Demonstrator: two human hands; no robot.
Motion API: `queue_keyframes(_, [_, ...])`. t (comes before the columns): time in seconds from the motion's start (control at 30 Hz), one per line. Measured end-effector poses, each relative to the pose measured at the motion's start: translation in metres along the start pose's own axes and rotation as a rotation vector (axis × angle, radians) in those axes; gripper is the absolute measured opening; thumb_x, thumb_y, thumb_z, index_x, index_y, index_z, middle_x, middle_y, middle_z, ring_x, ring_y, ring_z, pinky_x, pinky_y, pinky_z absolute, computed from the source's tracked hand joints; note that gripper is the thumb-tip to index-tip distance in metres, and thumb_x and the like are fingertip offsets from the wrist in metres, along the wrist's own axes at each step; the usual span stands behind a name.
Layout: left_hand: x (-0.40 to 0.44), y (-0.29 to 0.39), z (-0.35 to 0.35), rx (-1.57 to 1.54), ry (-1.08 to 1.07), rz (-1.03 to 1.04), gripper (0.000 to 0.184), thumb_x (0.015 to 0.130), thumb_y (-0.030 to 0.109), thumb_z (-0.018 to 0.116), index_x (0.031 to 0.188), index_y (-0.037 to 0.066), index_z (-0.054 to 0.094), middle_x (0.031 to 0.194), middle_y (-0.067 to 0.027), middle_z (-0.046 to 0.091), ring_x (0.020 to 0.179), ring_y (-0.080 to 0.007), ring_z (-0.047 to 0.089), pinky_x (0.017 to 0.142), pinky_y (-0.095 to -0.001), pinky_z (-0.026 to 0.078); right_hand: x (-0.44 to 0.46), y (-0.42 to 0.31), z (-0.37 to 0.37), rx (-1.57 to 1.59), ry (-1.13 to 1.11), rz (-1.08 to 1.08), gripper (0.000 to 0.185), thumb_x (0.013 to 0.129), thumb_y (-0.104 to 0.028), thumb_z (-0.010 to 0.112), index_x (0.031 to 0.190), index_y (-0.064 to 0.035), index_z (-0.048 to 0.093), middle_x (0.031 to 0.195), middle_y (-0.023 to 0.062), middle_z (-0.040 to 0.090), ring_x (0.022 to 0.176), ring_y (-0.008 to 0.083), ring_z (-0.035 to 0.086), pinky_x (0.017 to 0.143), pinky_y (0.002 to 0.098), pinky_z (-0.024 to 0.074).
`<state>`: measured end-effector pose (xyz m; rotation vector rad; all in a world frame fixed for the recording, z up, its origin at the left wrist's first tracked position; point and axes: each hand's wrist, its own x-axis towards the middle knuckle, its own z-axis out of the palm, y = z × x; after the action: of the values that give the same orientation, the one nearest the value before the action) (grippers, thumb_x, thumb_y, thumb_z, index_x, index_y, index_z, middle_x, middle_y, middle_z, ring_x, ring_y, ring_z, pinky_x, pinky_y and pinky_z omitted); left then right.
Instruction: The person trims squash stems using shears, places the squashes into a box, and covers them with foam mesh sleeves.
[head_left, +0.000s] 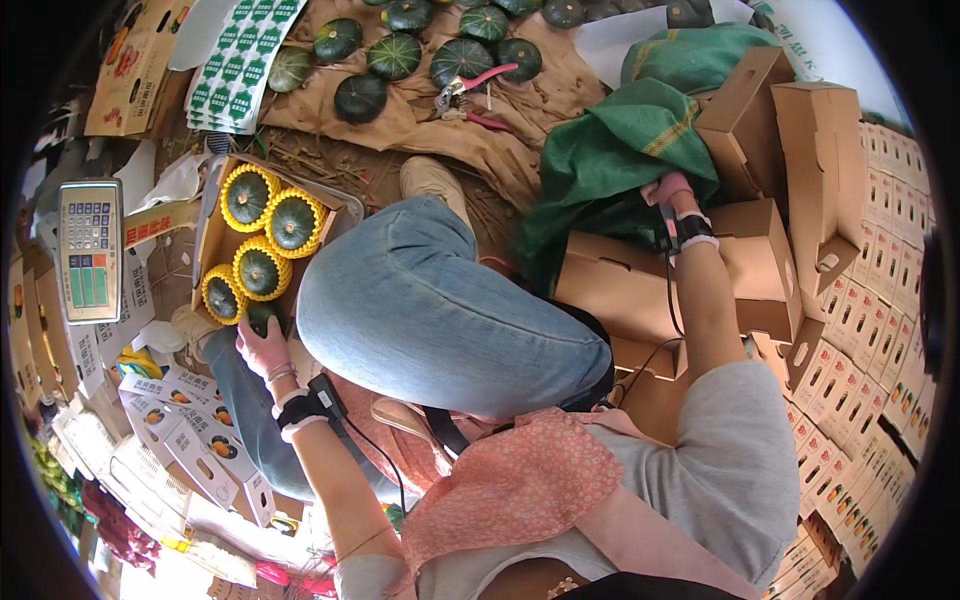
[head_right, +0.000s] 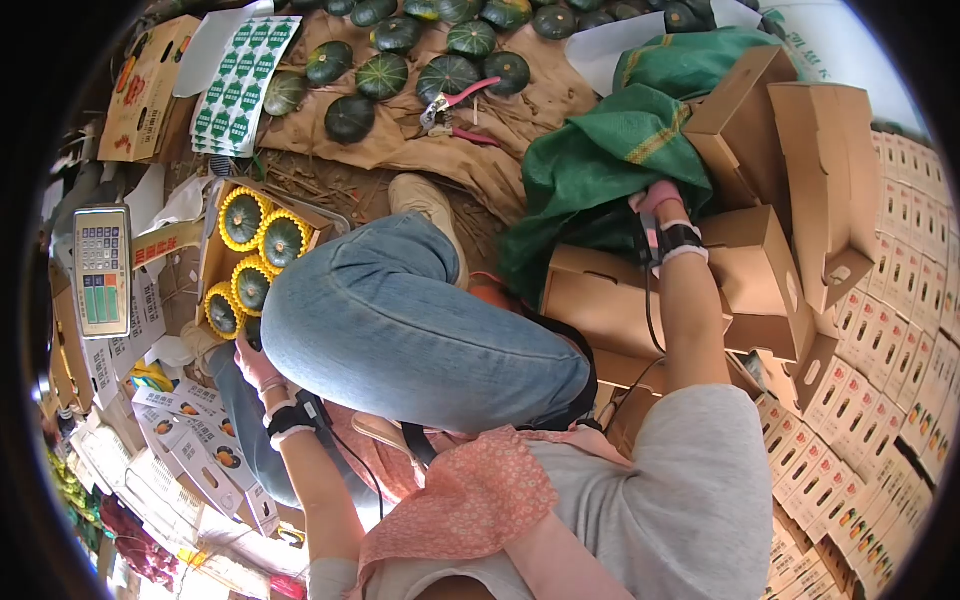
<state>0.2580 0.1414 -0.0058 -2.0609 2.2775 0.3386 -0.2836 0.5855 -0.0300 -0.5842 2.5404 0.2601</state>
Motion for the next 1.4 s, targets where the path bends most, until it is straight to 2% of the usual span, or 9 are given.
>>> queue_keyframes(0.13, [0.006, 0.014, -0.002, 0.076, -0.068, -0.046, 0.068, 0.062, 0.03, 0.077, 0.122, 0.013, 0.049, 0.113, -0.0183, 0.054, 0.101, -0.0355, 0.054, 0.088, -0.0418, 0.045, 0.039, 0.025, 0.052, 0.08, 0.195, 0.125, 0.047, 0.083, -0.034, 0.046, 0.123, -0.0086, 0.048, 0.117, 0.0183, 0.056, 0.109, 0.0338, 0.054, 0.092, 0.0424, 0.0424])
queue_keyframes(0.23, [0.008, 0.035, -0.009, 0.212, -0.175, -0.144, 0.082, 0.058, 0.033, 0.079, 0.126, 0.016, 0.037, 0.122, -0.0162, 0.048, 0.111, -0.034, 0.048, 0.091, -0.0438, 0.041, -0.004, -0.061, 0.009, 0.21, 0.104, 0.459, 0.065, 0.081, -0.04, 0.053, 0.132, -0.0038, 0.037, 0.127, 0.0254, 0.046, 0.119, 0.0411, 0.044, 0.102, 0.0406, 0.0335])
queue_keyframes(0.33, [0.01, 0.04, -0.004, 0.274, -0.184, -0.211, 0.089, 0.057, 0.033, 0.079, 0.129, 0.017, 0.03, 0.127, -0.0135, 0.044, 0.116, -0.0332, 0.043, 0.093, -0.0478, 0.037, 0.006, -0.013, 0.074, -0.388, 0.093, -0.027, 0.075, 0.08, -0.043, 0.055, 0.138, -0.0047, 0.026, 0.133, 0.0267, 0.04, 0.124, 0.0397, 0.039, 0.104, 0.042, 0.0312])
queue_keyframes(0.47, [0.009, 0.04, -0.001, 0.283, -0.166, -0.232, 0.091, 0.054, 0.034, 0.08, 0.129, 0.017, 0.031, 0.124, -0.0124, 0.045, 0.114, -0.032, 0.044, 0.092, -0.0472, 0.038, 0.03, 0.007, 0.06, -0.338, -0.087, 0.197, 0.065, 0.082, -0.039, 0.055, 0.134, -0.0048, 0.035, 0.134, 0.0196, 0.042, 0.125, 0.0349, 0.039, 0.102, 0.0414, 0.0339])
queue_keyframes(0.73, [-0.009, 0.048, -0.026, 0.074, 0.067, -0.102, 0.081, 0.048, 0.029, 0.081, 0.118, 0.011, 0.046, 0.116, -0.0122, 0.051, 0.107, -0.0324, 0.049, 0.09, -0.0443, 0.042, 0.054, -0.015, 0.052, 0.039, 0.302, -0.304, 0.058, 0.083, -0.046, 0.047, 0.128, -0.009, 0.046, 0.133, 0.0157, 0.046, 0.122, 0.0307, 0.044, 0.1, 0.0428, 0.0365])
queue_keyframes(0.87, [-0.016, 0.053, -0.034, -0.255, 0.182, -0.062, 0.083, 0.046, 0.024, 0.081, 0.118, 0.01, 0.044, 0.111, -0.0136, 0.05, 0.105, -0.0339, 0.047, 0.089, -0.0445, 0.041, 0.051, -0.007, 0.063, -0.128, 0.25, -0.137, 0.055, 0.083, -0.046, 0.047, 0.125, -0.0098, 0.049, 0.128, 0.0146, 0.05, 0.117, 0.0295, 0.048, 0.097, 0.0426, 0.0382])
queue_keyframes(1.1, [0.009, 0.116, -0.039, -0.413, 0.294, 0.48, 0.056, 0.051, 0.011, 0.072, 0.103, 0.01, 0.054, 0.112, -0.0134, 0.051, 0.106, -0.0336, 0.047, 0.093, -0.0412, 0.036, 0.061, 0.029, 0.078, -0.498, -0.243, -0.079, 0.05, 0.083, -0.043, 0.05, 0.12, -0.0105, 0.054, 0.116, 0.0132, 0.059, 0.107, 0.0278, 0.055, 0.09, 0.0416, 0.0415])
queue_keyframes(1.3, [-0.011, 0.122, -0.034, -0.493, 0.213, 0.472, 0.043, 0.063, 0.009, 0.071, 0.105, 0.011, 0.061, 0.122, -0.0143, 0.051, 0.113, -0.0353, 0.046, 0.096, -0.0438, 0.039, -0.052, -0.071, 0.039, 0.947, 0.005, 0.327, 0.043, 0.067, -0.018, 0.073, 0.105, -0.0045, 0.056, 0.083, 0.0038, 0.061, 0.06, 0.0178, 0.053, 0.052, 0.031, 0.0422])
queue_keyframes(1.4, [-0.06, 0.124, -0.083, -0.808, 0.217, 0.313, 0.015, 0.073, 0.012, 0.068, 0.084, 0.004, 0.062, 0.084, -0.0115, 0.061, 0.08, -0.0281, 0.059, 0.072, -0.0358, 0.048, -0.14, -0.134, -0.053, 0.312, -0.305, -0.177, 0.039, 0.065, -0.015, 0.073, 0.096, -0.0013, 0.054, 0.073, 0.0131, 0.059, 0.058, 0.0234, 0.058, 0.053, 0.033, 0.0461])
